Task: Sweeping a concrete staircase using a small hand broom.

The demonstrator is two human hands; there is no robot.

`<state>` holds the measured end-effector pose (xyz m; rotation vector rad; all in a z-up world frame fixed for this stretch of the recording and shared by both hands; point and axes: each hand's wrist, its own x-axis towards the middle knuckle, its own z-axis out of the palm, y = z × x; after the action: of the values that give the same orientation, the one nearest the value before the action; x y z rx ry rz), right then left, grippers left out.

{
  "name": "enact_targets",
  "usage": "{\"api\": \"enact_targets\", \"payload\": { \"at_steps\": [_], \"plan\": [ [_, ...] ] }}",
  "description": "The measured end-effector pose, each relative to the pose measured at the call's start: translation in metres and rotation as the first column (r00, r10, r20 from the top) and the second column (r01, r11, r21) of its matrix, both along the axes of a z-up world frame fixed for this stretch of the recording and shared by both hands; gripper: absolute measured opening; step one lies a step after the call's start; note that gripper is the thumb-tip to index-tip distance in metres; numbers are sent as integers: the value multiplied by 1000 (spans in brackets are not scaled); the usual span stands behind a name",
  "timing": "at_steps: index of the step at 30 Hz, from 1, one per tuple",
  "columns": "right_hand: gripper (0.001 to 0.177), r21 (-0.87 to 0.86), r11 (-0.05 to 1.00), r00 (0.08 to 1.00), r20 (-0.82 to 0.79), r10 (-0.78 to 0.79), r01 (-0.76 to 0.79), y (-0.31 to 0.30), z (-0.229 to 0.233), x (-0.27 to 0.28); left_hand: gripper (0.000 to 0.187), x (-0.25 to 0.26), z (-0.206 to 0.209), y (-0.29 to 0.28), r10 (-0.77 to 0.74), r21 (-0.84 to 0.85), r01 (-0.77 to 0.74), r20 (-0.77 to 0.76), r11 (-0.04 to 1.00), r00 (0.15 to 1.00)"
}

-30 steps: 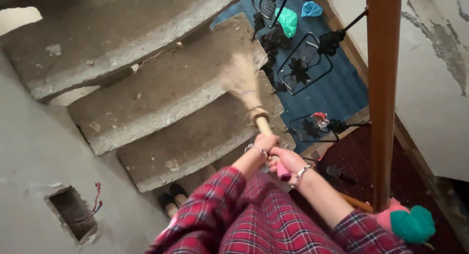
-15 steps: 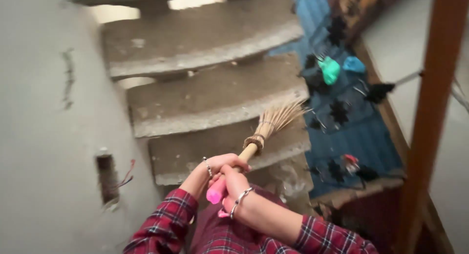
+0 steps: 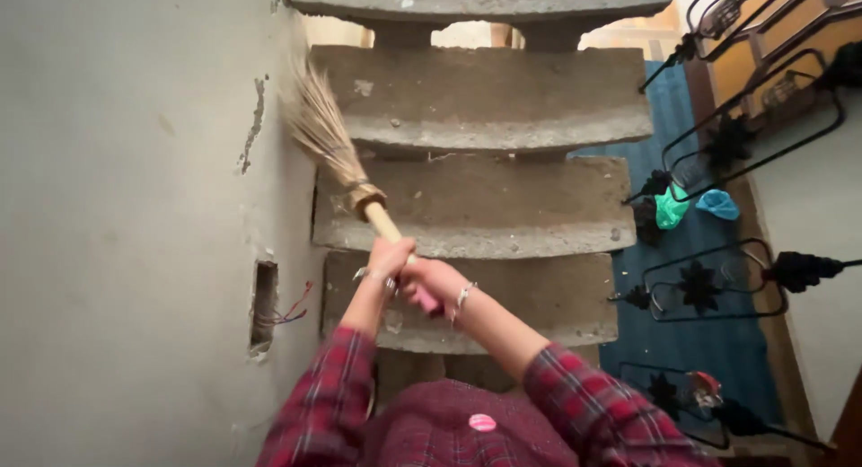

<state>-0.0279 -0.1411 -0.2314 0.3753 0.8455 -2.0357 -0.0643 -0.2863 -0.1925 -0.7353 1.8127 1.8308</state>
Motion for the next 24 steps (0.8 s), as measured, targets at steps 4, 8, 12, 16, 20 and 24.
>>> {"api": "enact_targets", "payload": {
  "at_steps": [4, 8, 12, 16, 20, 24],
  "plan": [
    [32, 127, 921, 927, 20, -373, 368, -81, 17, 38, 34, -3, -2, -27, -280, 65, 272, 229, 960, 932],
    [39, 388, 846, 916, 12, -402, 366, -114, 121, 71, 37, 37, 5, -52, -262, 411, 280, -100, 867, 960],
    [28, 332, 937, 994, -23, -102, 104, -70, 50, 23, 29, 14, -95, -47, 13, 261, 5, -66, 965, 998],
    [18, 215, 949, 972, -91, -216, 231, -87, 55, 10, 31, -30, -36, -41, -144, 198, 151, -46, 969, 988],
    [18, 469, 740, 841, -12, -541, 482, -130, 136, 34, 28, -14, 51, -53, -436, 398, 427, -73, 812, 897],
    [19, 415, 861, 929, 84, -360, 296, -118, 151, 39, 26, 5, 38, -70, -280, 390, 268, -25, 881, 960]
  ]
}}
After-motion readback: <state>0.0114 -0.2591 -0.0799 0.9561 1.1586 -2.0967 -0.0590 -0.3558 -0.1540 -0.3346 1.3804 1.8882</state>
